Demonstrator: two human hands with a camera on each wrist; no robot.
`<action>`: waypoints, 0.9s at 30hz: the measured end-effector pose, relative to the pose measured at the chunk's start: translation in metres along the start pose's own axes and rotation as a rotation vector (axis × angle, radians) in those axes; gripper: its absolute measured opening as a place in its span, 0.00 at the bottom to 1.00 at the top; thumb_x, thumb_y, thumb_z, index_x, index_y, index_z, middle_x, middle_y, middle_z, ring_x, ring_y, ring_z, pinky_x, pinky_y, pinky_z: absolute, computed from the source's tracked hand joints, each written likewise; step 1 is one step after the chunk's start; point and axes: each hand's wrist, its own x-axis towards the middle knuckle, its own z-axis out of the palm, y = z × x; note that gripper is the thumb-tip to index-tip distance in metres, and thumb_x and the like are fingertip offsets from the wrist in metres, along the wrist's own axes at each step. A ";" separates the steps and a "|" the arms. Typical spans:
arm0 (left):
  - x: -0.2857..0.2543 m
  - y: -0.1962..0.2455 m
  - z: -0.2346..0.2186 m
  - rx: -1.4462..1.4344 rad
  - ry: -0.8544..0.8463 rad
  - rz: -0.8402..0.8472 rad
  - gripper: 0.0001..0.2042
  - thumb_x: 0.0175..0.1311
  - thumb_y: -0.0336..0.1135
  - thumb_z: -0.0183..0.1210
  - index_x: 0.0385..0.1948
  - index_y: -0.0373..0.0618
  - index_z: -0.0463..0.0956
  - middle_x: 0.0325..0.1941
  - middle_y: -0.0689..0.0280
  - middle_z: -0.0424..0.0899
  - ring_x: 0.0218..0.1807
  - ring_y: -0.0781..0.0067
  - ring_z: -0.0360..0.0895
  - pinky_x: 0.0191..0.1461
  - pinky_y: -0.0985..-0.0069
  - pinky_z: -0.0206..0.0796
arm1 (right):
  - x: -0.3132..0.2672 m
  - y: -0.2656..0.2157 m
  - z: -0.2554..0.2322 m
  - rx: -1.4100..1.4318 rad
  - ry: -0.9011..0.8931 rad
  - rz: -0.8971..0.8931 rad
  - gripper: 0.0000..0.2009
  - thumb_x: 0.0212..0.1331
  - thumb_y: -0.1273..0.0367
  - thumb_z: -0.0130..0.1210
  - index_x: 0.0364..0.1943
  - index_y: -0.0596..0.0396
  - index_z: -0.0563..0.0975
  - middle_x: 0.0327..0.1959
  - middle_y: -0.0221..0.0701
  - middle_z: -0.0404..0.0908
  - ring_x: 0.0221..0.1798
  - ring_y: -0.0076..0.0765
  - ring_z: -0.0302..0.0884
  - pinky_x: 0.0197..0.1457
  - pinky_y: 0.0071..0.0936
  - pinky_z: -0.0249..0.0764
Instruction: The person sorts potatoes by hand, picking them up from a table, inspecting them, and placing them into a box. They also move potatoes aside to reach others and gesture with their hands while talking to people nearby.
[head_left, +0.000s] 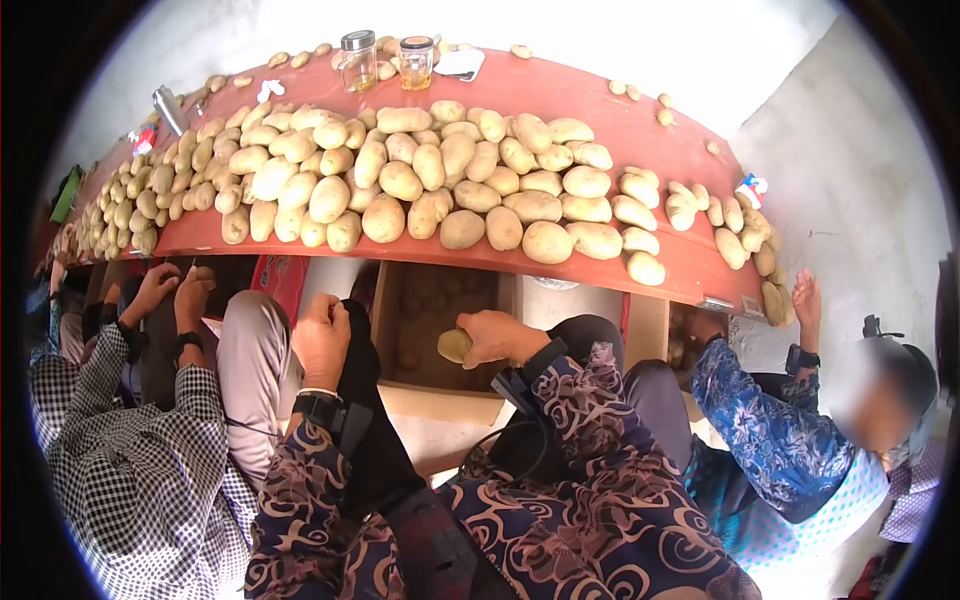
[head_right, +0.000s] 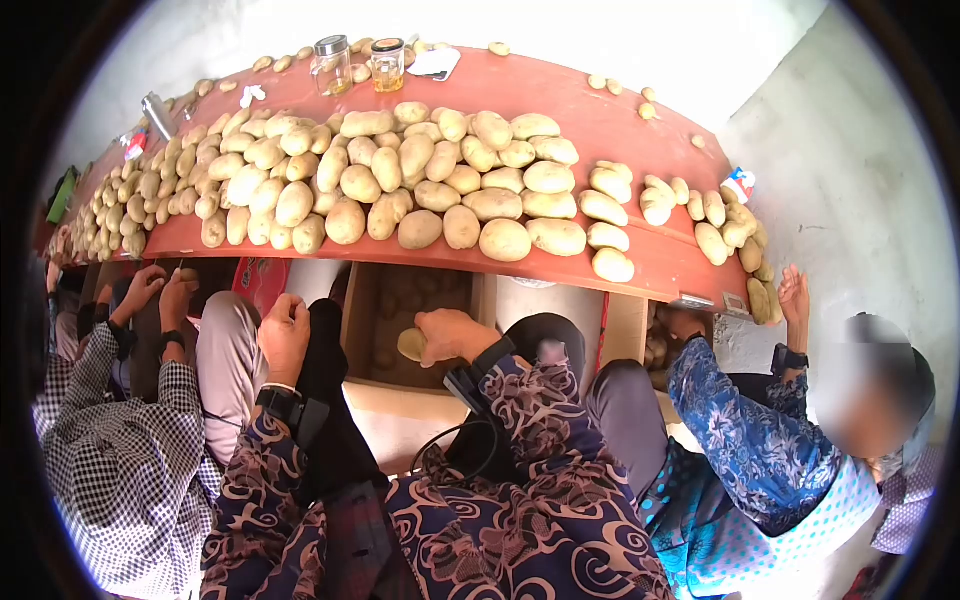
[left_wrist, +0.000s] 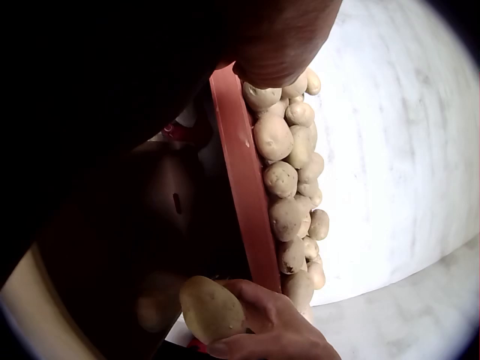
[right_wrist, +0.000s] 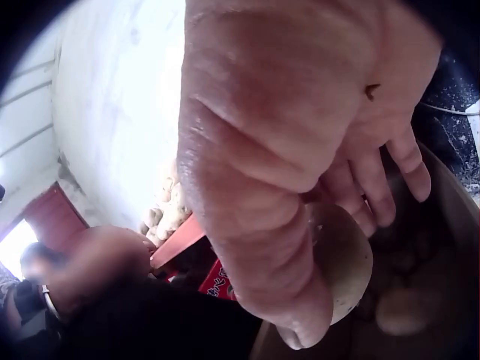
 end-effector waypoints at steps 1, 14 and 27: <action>0.000 0.001 0.000 0.005 -0.009 -0.004 0.05 0.51 0.36 0.54 0.23 0.47 0.74 0.21 0.59 0.77 0.25 0.54 0.75 0.29 0.64 0.66 | -0.001 -0.001 0.001 -0.002 -0.003 -0.001 0.20 0.30 0.63 0.62 0.31 0.60 0.74 0.30 0.46 0.77 0.37 0.50 0.75 0.39 0.37 0.71; 0.000 -0.002 0.001 -0.004 -0.023 -0.001 0.04 0.51 0.35 0.54 0.24 0.47 0.74 0.21 0.59 0.77 0.25 0.54 0.75 0.29 0.64 0.66 | 0.013 0.014 0.023 0.010 0.078 -0.064 0.17 0.44 0.61 0.56 0.36 0.56 0.76 0.33 0.44 0.77 0.40 0.52 0.74 0.42 0.41 0.70; -0.003 -0.002 0.000 -0.046 0.034 0.064 0.06 0.54 0.35 0.54 0.23 0.44 0.73 0.22 0.57 0.76 0.26 0.52 0.74 0.29 0.64 0.65 | 0.008 0.001 0.006 0.363 0.568 -0.209 0.11 0.46 0.69 0.57 0.34 0.57 0.75 0.24 0.36 0.76 0.27 0.41 0.74 0.32 0.31 0.70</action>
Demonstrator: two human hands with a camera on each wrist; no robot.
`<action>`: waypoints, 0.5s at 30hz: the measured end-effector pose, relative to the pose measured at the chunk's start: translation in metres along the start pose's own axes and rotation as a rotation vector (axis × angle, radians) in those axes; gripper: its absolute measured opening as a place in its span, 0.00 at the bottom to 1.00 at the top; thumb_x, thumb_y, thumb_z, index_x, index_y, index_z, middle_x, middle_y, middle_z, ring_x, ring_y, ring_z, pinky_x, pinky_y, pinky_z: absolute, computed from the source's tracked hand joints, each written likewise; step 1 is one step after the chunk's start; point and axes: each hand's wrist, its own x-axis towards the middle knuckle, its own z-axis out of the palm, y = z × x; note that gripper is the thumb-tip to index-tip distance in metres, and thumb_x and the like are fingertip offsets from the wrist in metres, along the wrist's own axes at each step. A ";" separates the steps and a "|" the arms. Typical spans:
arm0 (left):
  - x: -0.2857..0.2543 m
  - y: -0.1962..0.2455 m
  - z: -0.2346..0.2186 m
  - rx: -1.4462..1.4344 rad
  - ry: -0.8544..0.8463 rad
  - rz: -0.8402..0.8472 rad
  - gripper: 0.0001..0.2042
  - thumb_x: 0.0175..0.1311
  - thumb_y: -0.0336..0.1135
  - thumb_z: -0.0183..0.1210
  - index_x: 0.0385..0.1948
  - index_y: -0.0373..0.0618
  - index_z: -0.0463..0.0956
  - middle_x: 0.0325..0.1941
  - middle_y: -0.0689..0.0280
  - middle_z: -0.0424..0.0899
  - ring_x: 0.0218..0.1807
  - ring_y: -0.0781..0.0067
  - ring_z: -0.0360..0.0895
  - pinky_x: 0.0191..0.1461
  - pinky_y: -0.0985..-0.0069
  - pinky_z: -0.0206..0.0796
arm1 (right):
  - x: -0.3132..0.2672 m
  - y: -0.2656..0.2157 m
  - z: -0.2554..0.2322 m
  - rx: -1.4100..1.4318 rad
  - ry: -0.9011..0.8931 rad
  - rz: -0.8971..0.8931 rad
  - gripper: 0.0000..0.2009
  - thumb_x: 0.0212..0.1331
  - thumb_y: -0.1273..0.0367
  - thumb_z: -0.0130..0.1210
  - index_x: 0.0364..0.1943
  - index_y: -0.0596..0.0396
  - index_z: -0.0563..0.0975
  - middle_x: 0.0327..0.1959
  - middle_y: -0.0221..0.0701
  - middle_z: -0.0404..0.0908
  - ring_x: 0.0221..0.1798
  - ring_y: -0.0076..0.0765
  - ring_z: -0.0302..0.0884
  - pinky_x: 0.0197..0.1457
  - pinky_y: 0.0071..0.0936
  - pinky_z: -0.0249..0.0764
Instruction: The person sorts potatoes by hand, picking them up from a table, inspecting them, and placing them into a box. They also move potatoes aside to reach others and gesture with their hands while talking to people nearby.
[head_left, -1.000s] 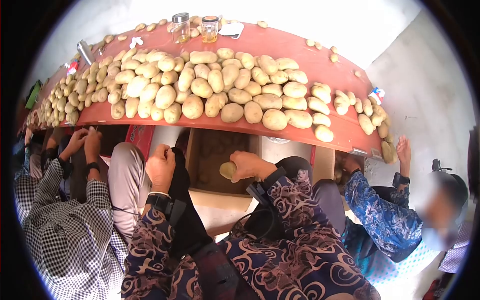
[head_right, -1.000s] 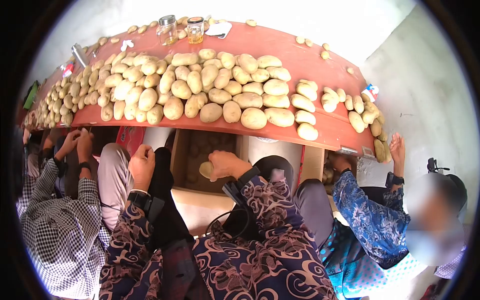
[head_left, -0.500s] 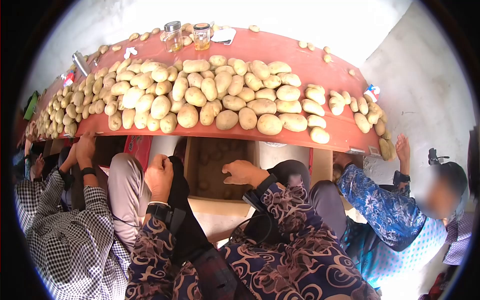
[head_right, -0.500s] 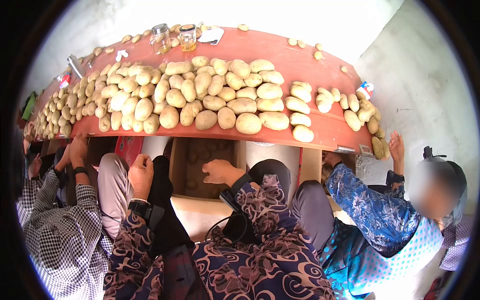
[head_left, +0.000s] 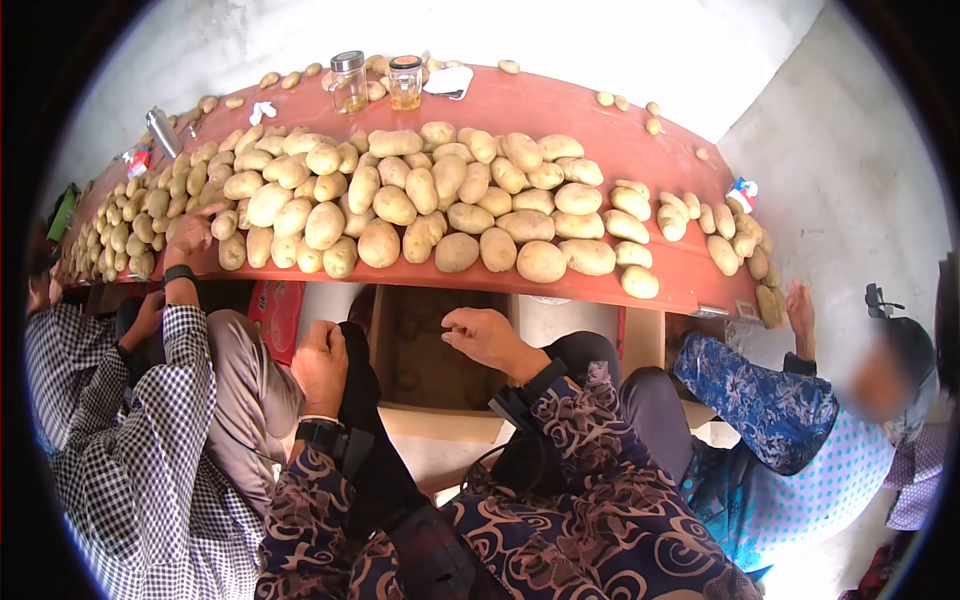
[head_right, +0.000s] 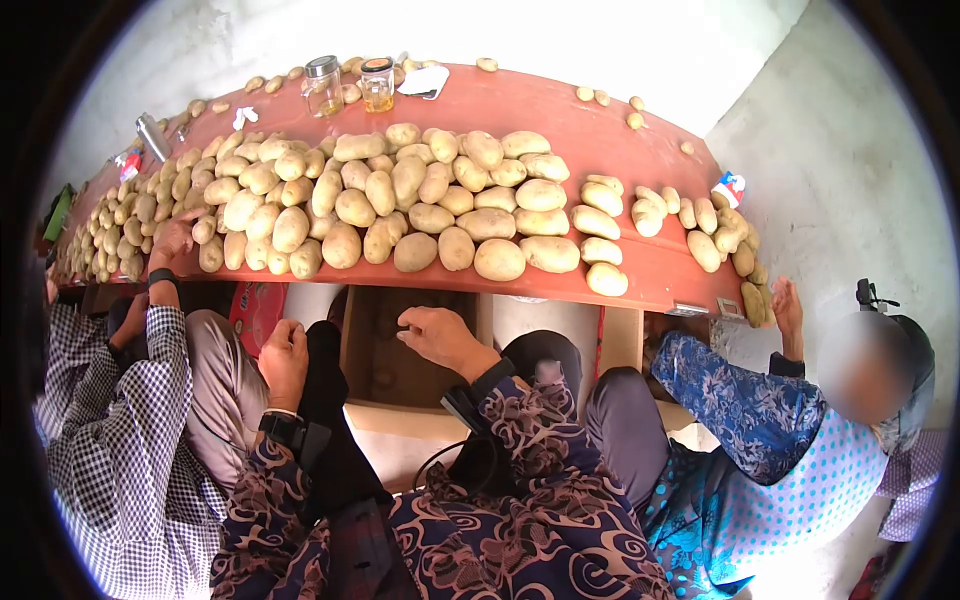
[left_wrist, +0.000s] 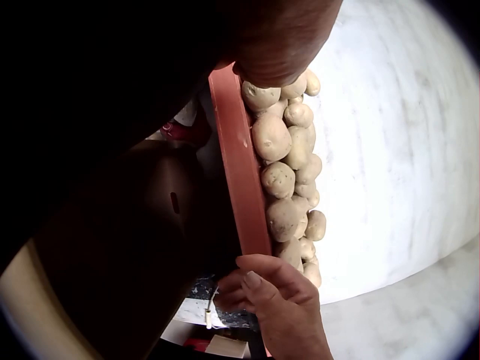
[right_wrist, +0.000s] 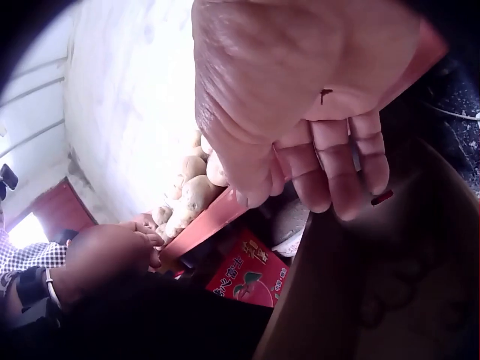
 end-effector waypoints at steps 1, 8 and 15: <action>0.000 0.001 -0.001 -0.010 -0.007 -0.001 0.07 0.54 0.35 0.55 0.22 0.43 0.73 0.21 0.57 0.76 0.26 0.52 0.74 0.28 0.63 0.65 | 0.001 -0.002 -0.003 0.076 0.060 0.007 0.10 0.46 0.70 0.58 0.33 0.57 0.75 0.23 0.34 0.76 0.25 0.38 0.74 0.30 0.29 0.70; 0.004 0.002 -0.003 0.015 -0.044 -0.036 0.10 0.54 0.37 0.56 0.19 0.42 0.71 0.20 0.57 0.74 0.24 0.51 0.72 0.26 0.63 0.63 | 0.038 0.000 -0.073 0.135 0.392 -0.060 0.12 0.49 0.71 0.57 0.39 0.57 0.74 0.33 0.32 0.76 0.32 0.24 0.72 0.34 0.21 0.69; 0.007 0.008 -0.004 -0.011 -0.068 -0.092 0.09 0.53 0.36 0.57 0.19 0.43 0.71 0.20 0.58 0.74 0.23 0.52 0.72 0.26 0.64 0.63 | 0.112 0.018 -0.143 -0.315 0.732 0.023 0.17 0.47 0.69 0.57 0.42 0.59 0.72 0.39 0.43 0.75 0.42 0.47 0.73 0.44 0.35 0.69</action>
